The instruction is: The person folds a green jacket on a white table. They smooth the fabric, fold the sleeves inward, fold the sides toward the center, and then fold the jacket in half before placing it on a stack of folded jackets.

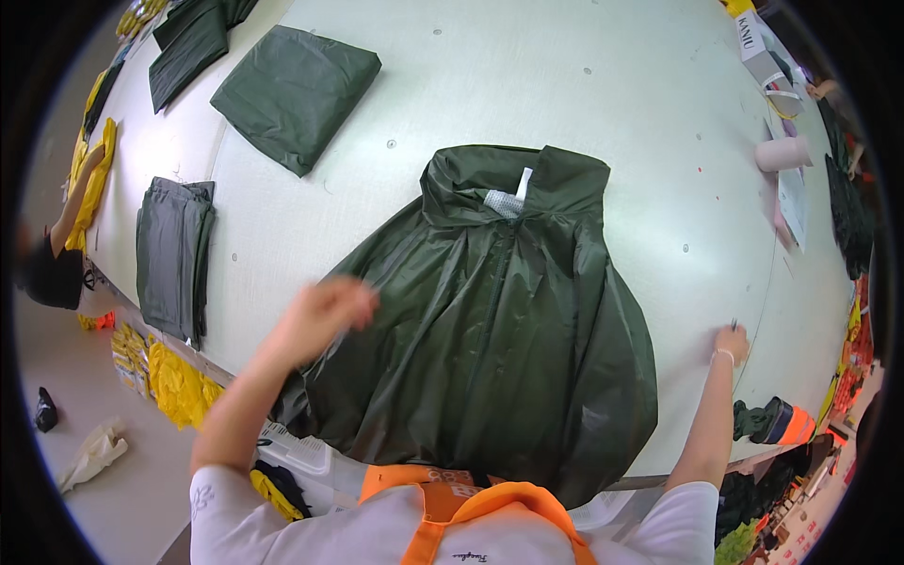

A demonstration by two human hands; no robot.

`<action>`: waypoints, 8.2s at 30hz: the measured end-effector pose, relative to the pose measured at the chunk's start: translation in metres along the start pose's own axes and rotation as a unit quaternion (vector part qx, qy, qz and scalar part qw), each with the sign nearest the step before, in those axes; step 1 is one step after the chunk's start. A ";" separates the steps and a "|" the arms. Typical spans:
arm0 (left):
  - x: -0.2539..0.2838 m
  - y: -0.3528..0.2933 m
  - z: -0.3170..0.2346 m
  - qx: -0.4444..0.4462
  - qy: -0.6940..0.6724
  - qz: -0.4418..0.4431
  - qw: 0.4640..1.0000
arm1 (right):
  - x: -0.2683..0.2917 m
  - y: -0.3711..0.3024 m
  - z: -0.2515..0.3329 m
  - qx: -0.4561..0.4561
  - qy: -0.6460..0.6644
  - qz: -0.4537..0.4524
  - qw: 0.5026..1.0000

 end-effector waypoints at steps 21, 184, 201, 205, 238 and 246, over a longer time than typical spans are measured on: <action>-0.014 0.233 -0.143 0.020 -0.015 -0.099 0.995 | 0.088 -0.176 0.338 0.292 0.329 0.372 0.817; -0.023 -0.137 0.073 0.050 0.282 -0.102 0.953 | -0.015 -0.021 -0.020 0.164 0.271 -0.001 0.949; -0.064 -0.083 0.113 -0.099 0.529 -0.218 0.814 | 0.018 -0.338 -0.041 0.448 0.122 0.081 0.882; -0.062 -0.038 0.083 -0.167 0.527 -0.231 0.800 | 0.002 -0.234 0.004 0.436 0.140 -0.043 0.888; -0.200 0.007 0.037 -0.078 0.021 0.158 0.984 | 0.034 -0.440 0.081 0.325 0.490 0.351 0.729; -0.196 0.007 0.037 -0.154 0.112 0.046 0.981 | 0.054 -0.449 0.084 0.504 0.367 0.175 0.762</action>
Point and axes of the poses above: each hand's wrist, its own y-axis towards the middle knuckle, its own x-axis out of the back of the hand, z = x × y, the point moved 7 cm from there along y, towards the middle knuckle, and after that the axes turned 2 degrees about y, right-handed, at the moved point
